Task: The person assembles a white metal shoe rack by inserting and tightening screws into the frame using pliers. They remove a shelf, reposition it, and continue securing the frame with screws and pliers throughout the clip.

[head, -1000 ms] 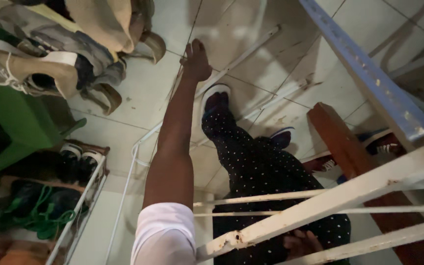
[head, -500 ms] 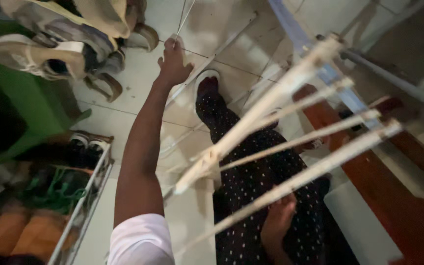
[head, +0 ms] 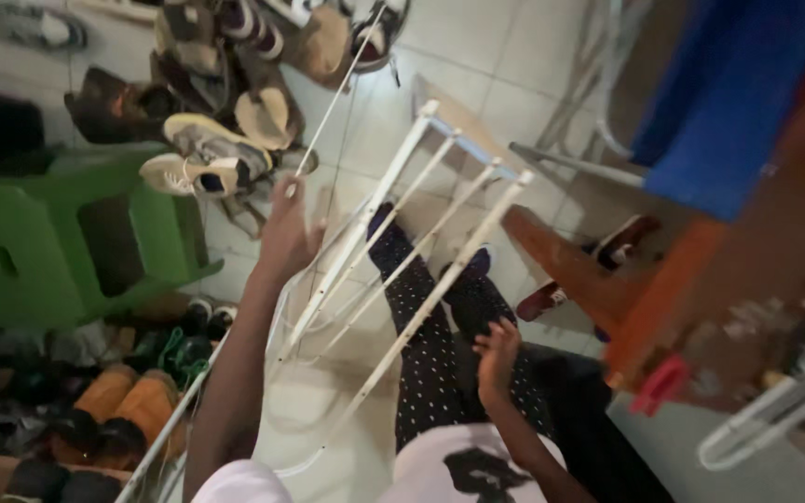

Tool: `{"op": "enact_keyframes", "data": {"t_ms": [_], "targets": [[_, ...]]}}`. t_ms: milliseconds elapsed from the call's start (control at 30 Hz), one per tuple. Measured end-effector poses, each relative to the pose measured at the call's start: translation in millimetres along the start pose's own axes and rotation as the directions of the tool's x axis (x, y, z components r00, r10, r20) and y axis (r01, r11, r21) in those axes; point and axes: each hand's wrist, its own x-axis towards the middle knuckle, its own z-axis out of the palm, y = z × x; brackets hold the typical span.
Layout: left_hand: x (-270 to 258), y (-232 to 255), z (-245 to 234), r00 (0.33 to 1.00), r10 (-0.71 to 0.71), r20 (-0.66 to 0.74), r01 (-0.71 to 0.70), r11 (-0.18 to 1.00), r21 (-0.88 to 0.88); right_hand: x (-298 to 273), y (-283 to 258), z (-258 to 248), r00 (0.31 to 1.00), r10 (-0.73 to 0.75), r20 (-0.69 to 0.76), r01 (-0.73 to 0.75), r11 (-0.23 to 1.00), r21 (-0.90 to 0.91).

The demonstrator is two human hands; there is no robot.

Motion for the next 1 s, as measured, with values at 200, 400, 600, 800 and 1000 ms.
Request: {"op": "enact_keyframes", "data": {"t_ms": [200, 400, 600, 800, 1000], "targets": [[-27, 187, -109, 0.996, 0.056, -0.074, -0.08, 0.92, -0.384, -87, -122, 59, 0.69, -0.384, 0.614, 0.425, 0.901, 0.086], [-31, 410, -107, 0.945, 0.232, -0.229, -0.309, 0.419, -0.853, -161, -237, 22, 0.518, -0.533, 0.669, 0.371, 0.845, 0.386], [-27, 550, -59, 0.905, 0.391, -0.169, -0.272, 0.224, -0.936, -111, -203, -116, 0.804, -0.555, 0.214, 0.355, 0.736, 0.576], [-62, 596, 4, 0.827, 0.539, 0.158, -0.013, 0.299, -0.954, -35, -186, -333, 0.646, -0.67, -0.365, 0.694, 0.715, -0.085], [-106, 568, 50, 0.844, 0.455, 0.286, 0.048, 0.467, -0.883, 47, -170, -407, 0.607, -0.635, -0.478, 0.447, 0.77, -0.454]]}}
